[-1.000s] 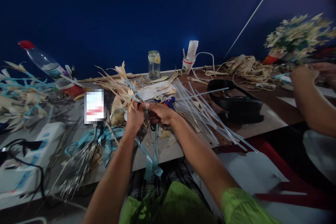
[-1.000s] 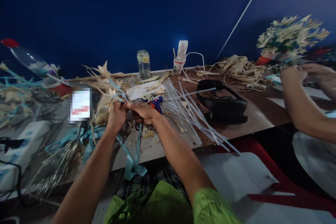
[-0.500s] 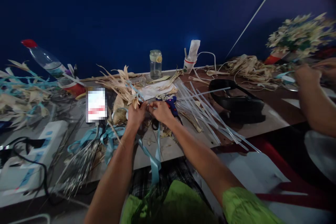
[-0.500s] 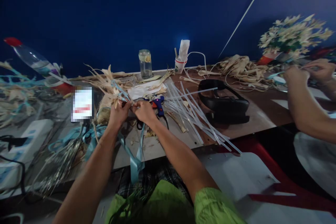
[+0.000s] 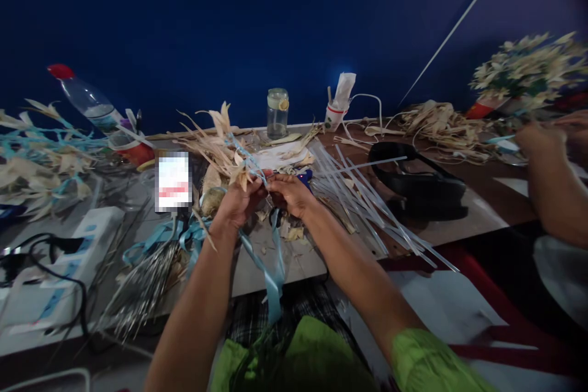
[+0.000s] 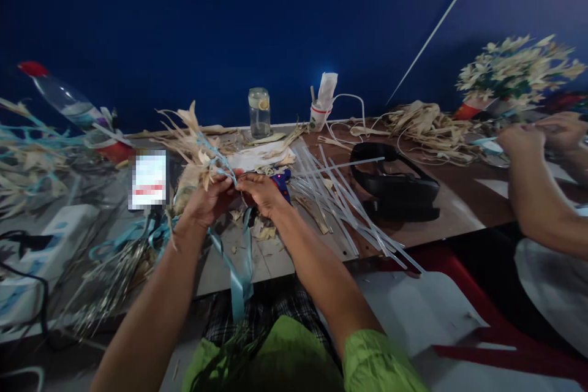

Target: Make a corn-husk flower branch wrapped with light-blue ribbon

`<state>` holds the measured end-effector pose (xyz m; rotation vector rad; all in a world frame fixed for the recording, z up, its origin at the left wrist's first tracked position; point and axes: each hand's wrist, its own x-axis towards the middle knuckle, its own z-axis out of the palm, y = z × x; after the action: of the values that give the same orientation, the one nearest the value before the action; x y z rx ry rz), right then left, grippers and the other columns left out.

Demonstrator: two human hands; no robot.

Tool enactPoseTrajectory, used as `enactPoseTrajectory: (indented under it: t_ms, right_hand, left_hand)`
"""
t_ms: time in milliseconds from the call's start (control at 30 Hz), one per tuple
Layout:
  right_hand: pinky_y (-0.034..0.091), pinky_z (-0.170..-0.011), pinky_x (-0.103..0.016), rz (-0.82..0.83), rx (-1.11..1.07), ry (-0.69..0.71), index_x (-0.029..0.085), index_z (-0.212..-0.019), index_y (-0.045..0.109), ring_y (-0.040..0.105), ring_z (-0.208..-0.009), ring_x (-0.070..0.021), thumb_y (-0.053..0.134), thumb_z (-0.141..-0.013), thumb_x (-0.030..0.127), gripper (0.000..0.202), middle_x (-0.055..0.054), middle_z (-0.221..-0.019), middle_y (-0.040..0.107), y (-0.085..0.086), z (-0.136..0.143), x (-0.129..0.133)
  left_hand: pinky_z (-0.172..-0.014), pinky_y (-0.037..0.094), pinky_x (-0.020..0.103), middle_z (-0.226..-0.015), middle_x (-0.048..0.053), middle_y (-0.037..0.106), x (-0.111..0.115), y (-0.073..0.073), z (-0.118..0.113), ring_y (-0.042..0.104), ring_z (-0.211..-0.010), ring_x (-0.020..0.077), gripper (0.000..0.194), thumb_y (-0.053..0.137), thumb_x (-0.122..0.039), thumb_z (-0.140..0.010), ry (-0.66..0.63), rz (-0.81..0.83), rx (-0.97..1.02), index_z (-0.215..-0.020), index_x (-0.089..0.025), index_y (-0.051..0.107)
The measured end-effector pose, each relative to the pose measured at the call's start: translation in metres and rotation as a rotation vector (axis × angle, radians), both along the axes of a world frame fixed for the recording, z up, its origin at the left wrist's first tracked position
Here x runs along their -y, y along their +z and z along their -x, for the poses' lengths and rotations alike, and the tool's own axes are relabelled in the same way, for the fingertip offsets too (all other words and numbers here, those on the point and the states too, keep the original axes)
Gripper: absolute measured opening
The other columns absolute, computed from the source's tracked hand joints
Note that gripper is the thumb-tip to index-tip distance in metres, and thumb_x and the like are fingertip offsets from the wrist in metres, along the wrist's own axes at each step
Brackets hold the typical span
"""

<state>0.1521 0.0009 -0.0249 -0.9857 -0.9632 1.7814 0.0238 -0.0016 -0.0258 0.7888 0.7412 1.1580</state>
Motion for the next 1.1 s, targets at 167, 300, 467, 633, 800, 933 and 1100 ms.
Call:
enactPoseTrajectory:
  t_ms: [167, 300, 467, 633, 800, 933, 1100]
  right_hand:
    - [0.012, -0.036, -0.018, 0.025, -0.106, 0.123, 0.018, -0.067, 0.048, 0.016, -0.033, -0.0022, 0.063, -0.058, 0.018, 0.017, 0.013, -0.037, 0.027, 0.001, -0.004, 0.001]
    - [0.013, -0.037, -0.019, -0.028, 0.002, 0.077, 0.017, -0.067, 0.051, 0.022, -0.034, -0.0027, 0.068, -0.058, 0.026, 0.022, 0.011, -0.040, 0.036, -0.004, -0.002, -0.002]
    - [0.021, -0.043, -0.021, -0.195, 0.192, -0.075, 0.015, -0.063, 0.054, 0.030, -0.042, -0.0038, 0.072, -0.054, 0.031, 0.025, 0.009, -0.045, 0.043, -0.012, -0.002, -0.007]
    - [0.021, -0.042, -0.020, -0.101, 0.138, 0.006, 0.015, -0.064, 0.054, 0.030, -0.040, -0.0038, 0.071, -0.052, 0.029, 0.025, 0.010, -0.045, 0.041, -0.011, -0.003, -0.007]
    - [0.019, -0.042, -0.021, -0.122, 0.239, -0.034, 0.015, -0.064, 0.054, 0.028, -0.039, -0.0043, 0.067, -0.056, 0.032, 0.023, 0.009, -0.044, 0.039, -0.012, -0.003, -0.008]
    - [0.020, -0.046, -0.021, -0.247, 0.354, -0.087, 0.015, -0.061, 0.054, 0.026, -0.044, -0.0045, 0.065, -0.060, 0.039, 0.026, 0.009, -0.045, 0.037, -0.018, -0.003, -0.009]
    - [0.018, -0.044, -0.022, -0.247, 0.396, -0.081, 0.017, -0.059, 0.052, 0.025, -0.042, -0.0054, 0.058, -0.068, 0.042, 0.028, 0.008, -0.044, 0.031, -0.023, -0.004, -0.011]
  left_hand:
    - [-0.062, 0.044, 0.022, -0.068, -0.001, 0.060, 0.000, -0.001, 0.005, 0.054, -0.061, 0.0075, 0.019, 0.074, -0.017, -0.056, -0.021, 0.023, 0.089, -0.071, -0.014, 0.062]
    - [-0.056, 0.040, 0.019, -0.067, -0.003, 0.058, -0.003, -0.004, 0.007, 0.044, -0.050, 0.0023, 0.020, 0.073, -0.018, -0.058, -0.009, 0.006, 0.072, -0.070, -0.014, 0.058]
    - [-0.046, 0.029, 0.018, -0.055, -0.005, 0.049, -0.007, -0.008, 0.010, 0.039, -0.046, 0.0035, 0.020, 0.068, -0.029, -0.065, 0.079, -0.061, -0.227, -0.071, -0.013, 0.055]
    - [-0.044, 0.025, 0.020, -0.048, -0.005, 0.044, -0.005, -0.002, 0.013, 0.036, -0.043, 0.0065, 0.021, 0.056, -0.033, -0.074, 0.138, -0.211, -0.678, -0.064, -0.015, 0.049]
    - [-0.048, 0.029, 0.023, -0.049, -0.003, 0.047, -0.002, 0.004, 0.011, 0.040, -0.045, 0.0100, 0.019, 0.049, -0.029, -0.077, 0.175, -0.261, -0.934, -0.063, -0.018, 0.045]
    - [-0.049, 0.029, 0.024, -0.050, -0.004, 0.044, -0.002, 0.002, 0.010, 0.040, -0.046, 0.0113, 0.016, 0.047, -0.029, -0.078, 0.197, -0.274, -1.013, -0.065, -0.019, 0.043]
    - [-0.056, 0.029, 0.025, -0.054, -0.003, 0.043, -0.005, -0.002, 0.010, 0.040, -0.052, 0.0121, 0.017, 0.051, -0.026, -0.076, 0.276, -0.362, -1.110, -0.062, -0.019, 0.045]
